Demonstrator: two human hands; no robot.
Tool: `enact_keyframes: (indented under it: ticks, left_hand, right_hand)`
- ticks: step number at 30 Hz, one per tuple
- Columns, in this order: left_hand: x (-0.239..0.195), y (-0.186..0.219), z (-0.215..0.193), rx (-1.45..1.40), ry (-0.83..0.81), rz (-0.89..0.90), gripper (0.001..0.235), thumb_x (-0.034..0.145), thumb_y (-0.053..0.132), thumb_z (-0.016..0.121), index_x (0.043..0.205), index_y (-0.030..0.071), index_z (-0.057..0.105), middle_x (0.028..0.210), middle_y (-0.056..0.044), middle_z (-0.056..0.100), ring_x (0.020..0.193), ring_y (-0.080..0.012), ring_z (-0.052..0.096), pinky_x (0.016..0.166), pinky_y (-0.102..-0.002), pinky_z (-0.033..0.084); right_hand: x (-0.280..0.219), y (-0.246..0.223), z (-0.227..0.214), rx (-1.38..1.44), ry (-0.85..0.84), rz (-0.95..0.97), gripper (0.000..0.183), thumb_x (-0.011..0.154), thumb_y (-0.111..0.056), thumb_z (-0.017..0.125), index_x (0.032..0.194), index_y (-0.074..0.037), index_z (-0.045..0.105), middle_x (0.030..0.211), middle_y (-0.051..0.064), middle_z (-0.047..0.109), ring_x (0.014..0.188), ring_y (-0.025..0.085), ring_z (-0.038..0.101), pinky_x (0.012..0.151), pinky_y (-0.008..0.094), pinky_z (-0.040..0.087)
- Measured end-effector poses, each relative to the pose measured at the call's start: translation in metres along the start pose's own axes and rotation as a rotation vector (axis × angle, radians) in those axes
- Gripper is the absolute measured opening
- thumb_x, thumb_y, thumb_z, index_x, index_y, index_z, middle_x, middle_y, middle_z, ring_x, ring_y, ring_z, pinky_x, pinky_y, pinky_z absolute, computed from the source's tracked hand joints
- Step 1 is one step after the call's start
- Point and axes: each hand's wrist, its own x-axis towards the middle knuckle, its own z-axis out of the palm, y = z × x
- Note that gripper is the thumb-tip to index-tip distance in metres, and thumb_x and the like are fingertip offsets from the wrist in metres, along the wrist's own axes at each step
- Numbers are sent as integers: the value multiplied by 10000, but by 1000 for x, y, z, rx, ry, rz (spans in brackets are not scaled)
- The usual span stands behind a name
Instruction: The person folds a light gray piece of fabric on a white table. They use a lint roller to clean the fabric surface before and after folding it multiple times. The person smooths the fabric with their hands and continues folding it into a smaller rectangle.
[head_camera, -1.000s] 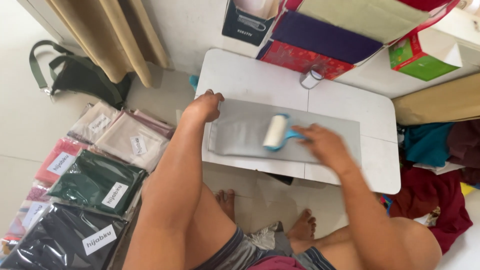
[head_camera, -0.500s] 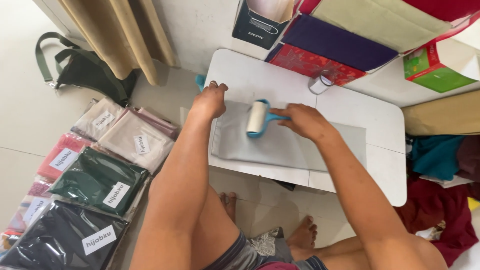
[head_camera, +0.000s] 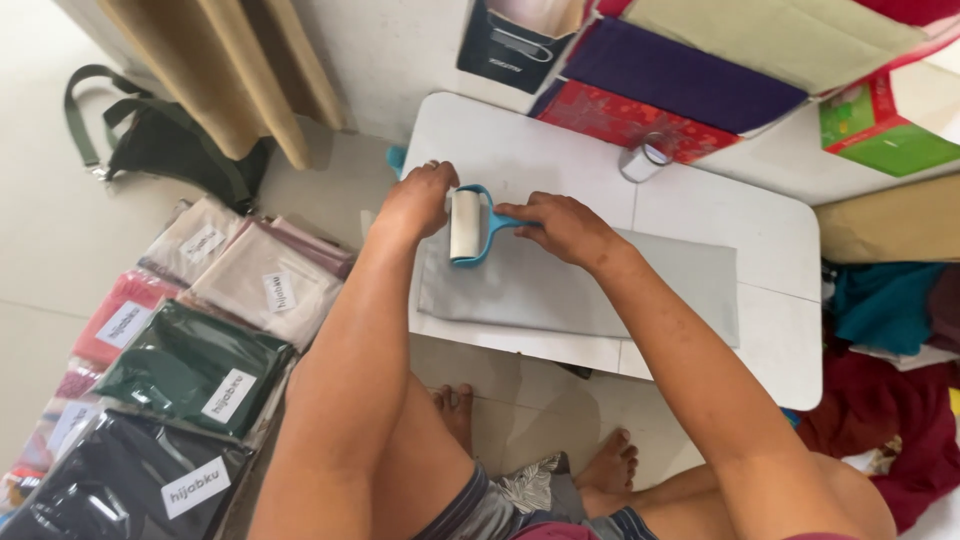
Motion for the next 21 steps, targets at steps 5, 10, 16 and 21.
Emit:
enact_keyframes:
  ticks: [5, 10, 16, 21]
  left_hand:
    - [13, 4, 32, 33, -216, -30, 549, 772, -80, 710, 1275, 124, 633, 1199, -153, 670, 1194, -369, 637, 896, -567, 560]
    - [25, -6, 56, 137, -335, -11, 646, 656, 64, 905, 1261, 148, 692, 1357, -205, 582, 1310, -414, 538, 932, -630, 544]
    - [16, 16, 39, 160, -340, -18, 635, 698, 74, 893, 1299, 122, 693, 1395, -239, 573, 1347, -422, 527, 985, -590, 538]
    - [8, 37, 31, 200, -328, -48, 635, 712, 28, 880, 1311, 111, 686, 1413, -245, 574, 1351, -414, 541, 996, -559, 548]
  right_hand:
    - [-38, 61, -3, 117, 10, -9, 456, 997, -239, 644, 1442, -332, 608, 1059, 148, 691, 960, 372, 682, 843, 473, 556]
    - [-91, 135, -15, 93, 40, 34, 433, 977, -224, 659, 1407, -276, 647, 1062, 185, 703, 983, 411, 676, 864, 512, 550]
    - [-161, 242, -25, 9, 85, 186, 434, 925, -218, 693, 1336, -357, 695, 1068, 164, 733, 1004, 416, 687, 923, 512, 537]
    - [-216, 323, -25, -162, 82, 390, 413, 929, -289, 701, 1274, -516, 698, 1083, 37, 752, 1023, 303, 713, 975, 432, 536]
